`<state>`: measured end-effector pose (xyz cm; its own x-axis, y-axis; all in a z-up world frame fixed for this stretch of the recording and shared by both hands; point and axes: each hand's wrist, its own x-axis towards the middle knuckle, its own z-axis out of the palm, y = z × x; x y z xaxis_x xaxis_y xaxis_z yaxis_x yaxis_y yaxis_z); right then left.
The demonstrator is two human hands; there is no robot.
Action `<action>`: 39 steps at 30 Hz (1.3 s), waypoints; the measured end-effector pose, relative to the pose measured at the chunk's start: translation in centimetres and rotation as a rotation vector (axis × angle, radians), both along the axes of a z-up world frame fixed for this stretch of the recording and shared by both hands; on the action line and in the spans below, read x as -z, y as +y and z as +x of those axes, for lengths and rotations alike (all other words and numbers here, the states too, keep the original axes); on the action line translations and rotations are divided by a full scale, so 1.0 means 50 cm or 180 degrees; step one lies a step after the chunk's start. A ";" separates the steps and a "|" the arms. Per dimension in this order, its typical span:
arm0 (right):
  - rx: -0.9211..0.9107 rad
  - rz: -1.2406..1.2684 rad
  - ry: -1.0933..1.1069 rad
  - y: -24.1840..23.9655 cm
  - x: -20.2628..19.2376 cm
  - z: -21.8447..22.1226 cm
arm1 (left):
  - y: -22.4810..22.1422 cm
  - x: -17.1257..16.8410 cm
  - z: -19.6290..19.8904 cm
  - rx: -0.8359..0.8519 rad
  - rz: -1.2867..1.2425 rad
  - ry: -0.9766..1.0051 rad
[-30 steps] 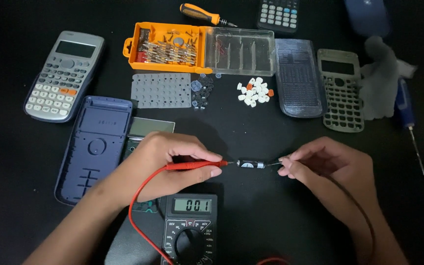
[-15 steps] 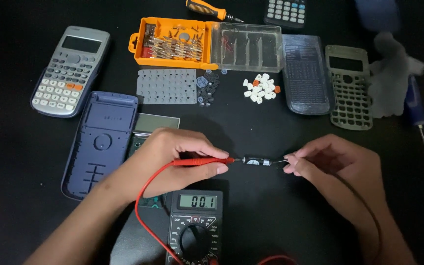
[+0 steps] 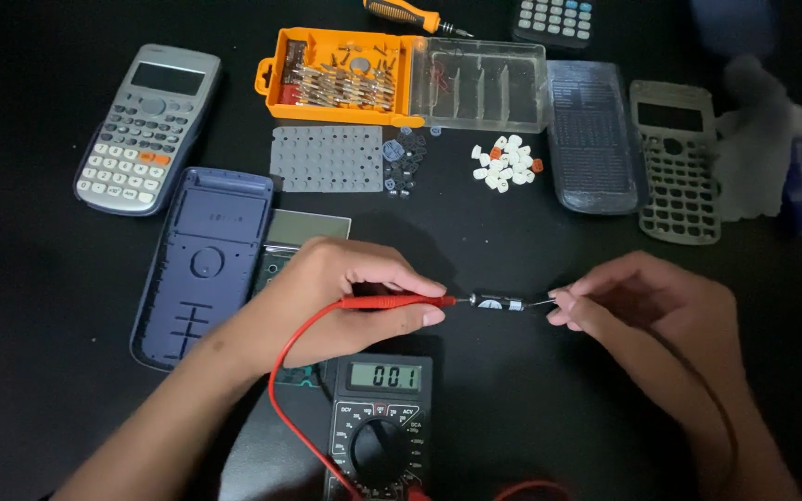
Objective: Testing a small electronic component using a digital multimeter on a repair bench.
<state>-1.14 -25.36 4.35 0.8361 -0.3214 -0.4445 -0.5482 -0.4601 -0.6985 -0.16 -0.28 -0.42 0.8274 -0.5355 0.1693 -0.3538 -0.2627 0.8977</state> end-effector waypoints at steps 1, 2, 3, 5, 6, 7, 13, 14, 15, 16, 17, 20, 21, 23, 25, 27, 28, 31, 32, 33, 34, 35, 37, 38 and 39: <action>0.0050 -0.0078 0.0138 0.006 -0.007 0.001 | 0.000 -0.001 0.000 0.0023 -0.0006 -0.0042; 0.0044 -0.0071 0.0137 0.003 -0.004 0.002 | 0.000 0.000 0.000 0.0017 0.0001 -0.0043; -0.0035 -0.0164 0.0154 0.001 0.000 0.003 | 0.000 0.001 0.000 0.0001 0.0012 -0.0044; -0.0122 -0.0252 0.0168 -0.004 0.009 0.004 | 0.001 0.004 0.000 -0.0023 0.0027 -0.0048; -0.0115 -0.0176 0.0122 -0.007 0.013 0.004 | 0.001 0.005 0.000 -0.0031 -0.0008 -0.0002; -0.0107 -0.0100 0.0075 -0.011 0.017 0.005 | 0.001 0.007 0.000 -0.0040 -0.0043 0.0043; -0.0076 -0.0049 -0.0047 -0.010 0.016 -0.001 | 0.001 0.009 -0.001 -0.0043 -0.0050 -0.0055; -0.0077 -0.0047 -0.0046 -0.008 0.014 -0.002 | 0.001 0.007 -0.001 -0.0045 -0.0047 -0.0054; -0.0085 -0.0104 -0.0036 -0.006 0.013 -0.002 | 0.000 0.005 -0.002 -0.0043 -0.0039 -0.0011; -0.0096 -0.0160 -0.0020 -0.004 0.010 -0.002 | 0.000 0.002 -0.002 -0.0044 -0.0030 0.0039; -0.0101 -0.0157 -0.0013 -0.006 0.014 0.000 | 0.000 0.004 0.000 -0.0049 -0.0027 0.0046; -0.0098 -0.0326 0.0026 0.001 0.013 -0.003 | 0.002 0.007 -0.001 -0.0011 0.0007 -0.0166; 0.0013 -0.0199 -0.0026 0.009 0.002 -0.008 | 0.002 0.006 -0.002 -0.0012 -0.0040 -0.0117; 0.0114 -0.0046 -0.0066 0.021 -0.013 -0.012 | 0.004 0.005 -0.004 -0.0025 -0.0063 -0.0057; 0.0052 -0.0235 0.0078 0.025 -0.023 -0.010 | 0.004 0.005 -0.004 -0.0037 -0.0038 -0.0037; 0.0040 -0.0225 0.0122 0.030 -0.024 -0.011 | 0.005 0.009 -0.006 -0.0023 -0.0085 -0.0048; 0.0039 -0.0234 0.0151 0.031 -0.025 -0.012 | 0.005 0.011 -0.005 0.0000 -0.0152 -0.0073; 0.0040 -0.0470 0.0459 0.057 -0.057 -0.006 | 0.006 0.012 -0.005 -0.0011 -0.0111 -0.0190; 0.0035 -0.0469 0.0463 0.057 -0.059 -0.011 | 0.006 0.012 -0.005 -0.0016 -0.0110 -0.0185; 0.0001 -0.0404 0.0350 0.056 -0.061 -0.015 | 0.006 0.011 -0.005 -0.0009 -0.0127 -0.0166; -0.0032 -0.0342 0.0236 0.055 -0.063 -0.020 | 0.005 0.011 -0.006 -0.0002 -0.0147 -0.0149; -0.0037 -0.0345 0.0238 0.048 -0.050 -0.018 | 0.005 0.012 -0.006 -0.0007 -0.0149 -0.0146; -0.0217 -0.0574 0.0188 0.035 -0.026 -0.013 | 0.006 0.013 -0.006 0.0022 -0.0195 -0.0134; -0.0221 -0.0573 0.0188 0.032 -0.022 -0.012 | 0.006 0.013 -0.006 0.0018 -0.0195 -0.0133; -0.0273 -0.0621 0.0180 0.029 -0.017 -0.011 | 0.006 0.013 -0.005 0.0026 -0.0170 -0.0178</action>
